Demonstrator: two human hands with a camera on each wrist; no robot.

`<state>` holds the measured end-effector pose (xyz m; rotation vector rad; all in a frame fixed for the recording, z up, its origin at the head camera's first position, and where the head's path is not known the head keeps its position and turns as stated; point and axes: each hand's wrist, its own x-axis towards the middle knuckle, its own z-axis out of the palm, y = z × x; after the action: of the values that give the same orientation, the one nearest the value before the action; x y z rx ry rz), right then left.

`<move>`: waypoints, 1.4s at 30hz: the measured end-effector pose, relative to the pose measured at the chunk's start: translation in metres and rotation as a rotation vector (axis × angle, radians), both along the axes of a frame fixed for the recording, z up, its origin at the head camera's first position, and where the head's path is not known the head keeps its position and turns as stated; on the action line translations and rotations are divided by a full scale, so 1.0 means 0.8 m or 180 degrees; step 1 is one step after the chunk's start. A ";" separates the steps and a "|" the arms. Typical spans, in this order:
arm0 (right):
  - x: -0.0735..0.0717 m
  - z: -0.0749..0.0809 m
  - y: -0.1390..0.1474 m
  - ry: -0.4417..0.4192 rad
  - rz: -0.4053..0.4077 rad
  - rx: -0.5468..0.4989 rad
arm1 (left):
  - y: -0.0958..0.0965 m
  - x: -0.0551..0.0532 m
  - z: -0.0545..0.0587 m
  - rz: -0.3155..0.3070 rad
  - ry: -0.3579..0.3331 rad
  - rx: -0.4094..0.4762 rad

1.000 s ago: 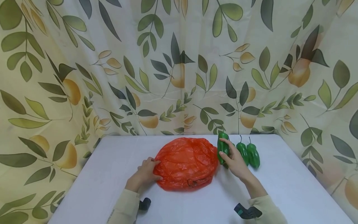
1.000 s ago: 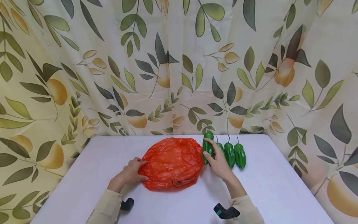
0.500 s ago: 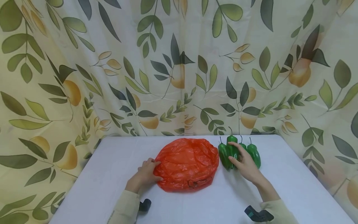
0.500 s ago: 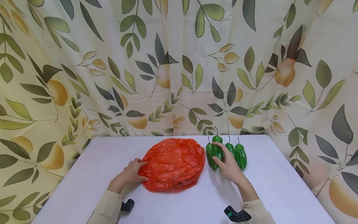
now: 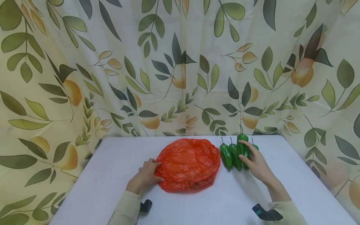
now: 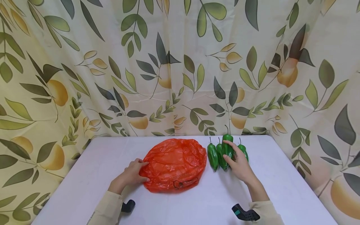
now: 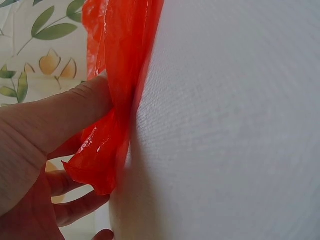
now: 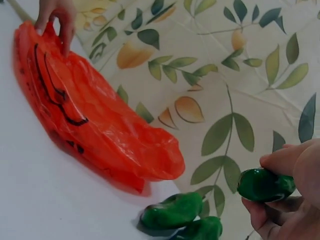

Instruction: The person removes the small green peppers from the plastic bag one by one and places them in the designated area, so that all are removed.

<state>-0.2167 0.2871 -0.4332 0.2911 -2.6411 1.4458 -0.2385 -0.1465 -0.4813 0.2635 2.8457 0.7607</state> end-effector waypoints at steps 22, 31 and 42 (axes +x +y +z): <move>0.002 -0.005 0.033 -0.0079 -0.0229 0.0211 | 0.000 0.000 0.000 0.0001 -0.0005 -0.0011; -0.001 -0.010 0.054 -0.0157 -0.0354 0.0290 | -0.001 0.000 -0.001 -0.0009 -0.0015 0.0014; -0.002 -0.021 0.085 -0.0084 -0.0564 0.0219 | 0.000 0.000 -0.001 -0.0004 -0.0031 0.0008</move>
<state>-0.2181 0.3549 -0.4497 0.0425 -2.6631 1.3151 -0.2389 -0.1463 -0.4819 0.2611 2.8355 0.7635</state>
